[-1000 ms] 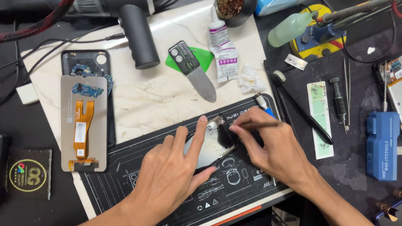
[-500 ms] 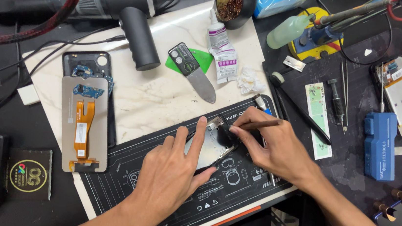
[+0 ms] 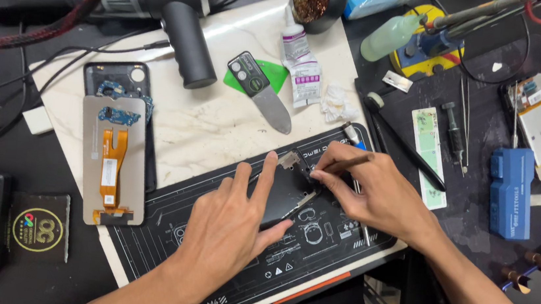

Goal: The person scrapes adhesive residue from the inner edges of a smartphone chassis using a precision blade.

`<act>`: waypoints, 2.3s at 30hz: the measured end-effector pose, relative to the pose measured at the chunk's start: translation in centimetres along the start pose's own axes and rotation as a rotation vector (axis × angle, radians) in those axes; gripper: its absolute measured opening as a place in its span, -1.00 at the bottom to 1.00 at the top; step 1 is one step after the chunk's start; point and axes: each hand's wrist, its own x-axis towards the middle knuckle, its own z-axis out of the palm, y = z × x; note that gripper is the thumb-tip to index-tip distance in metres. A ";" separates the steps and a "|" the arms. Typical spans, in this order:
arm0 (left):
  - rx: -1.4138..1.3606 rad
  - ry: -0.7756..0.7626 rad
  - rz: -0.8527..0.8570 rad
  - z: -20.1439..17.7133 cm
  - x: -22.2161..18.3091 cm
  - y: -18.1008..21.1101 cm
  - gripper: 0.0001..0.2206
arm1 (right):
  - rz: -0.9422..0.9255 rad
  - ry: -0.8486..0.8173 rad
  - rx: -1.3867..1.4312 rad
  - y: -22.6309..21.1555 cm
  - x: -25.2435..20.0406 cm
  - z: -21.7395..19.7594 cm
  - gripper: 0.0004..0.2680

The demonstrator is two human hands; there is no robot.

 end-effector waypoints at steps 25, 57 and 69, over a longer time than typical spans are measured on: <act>-0.032 -0.016 -0.018 0.9 0.4 -0.4 -0.14 | 0.314 0.249 -0.492 -1.1 -1.8 -4.7 -0.79; -0.060 0.008 -0.010 0.2 0.6 -1.1 -0.13 | 0.147 0.190 0.516 5.1 -4.2 2.8 -0.81; -0.086 0.021 0.007 0.3 0.6 -1.4 -0.16 | -0.107 0.288 0.166 4.8 -4.3 3.5 -0.89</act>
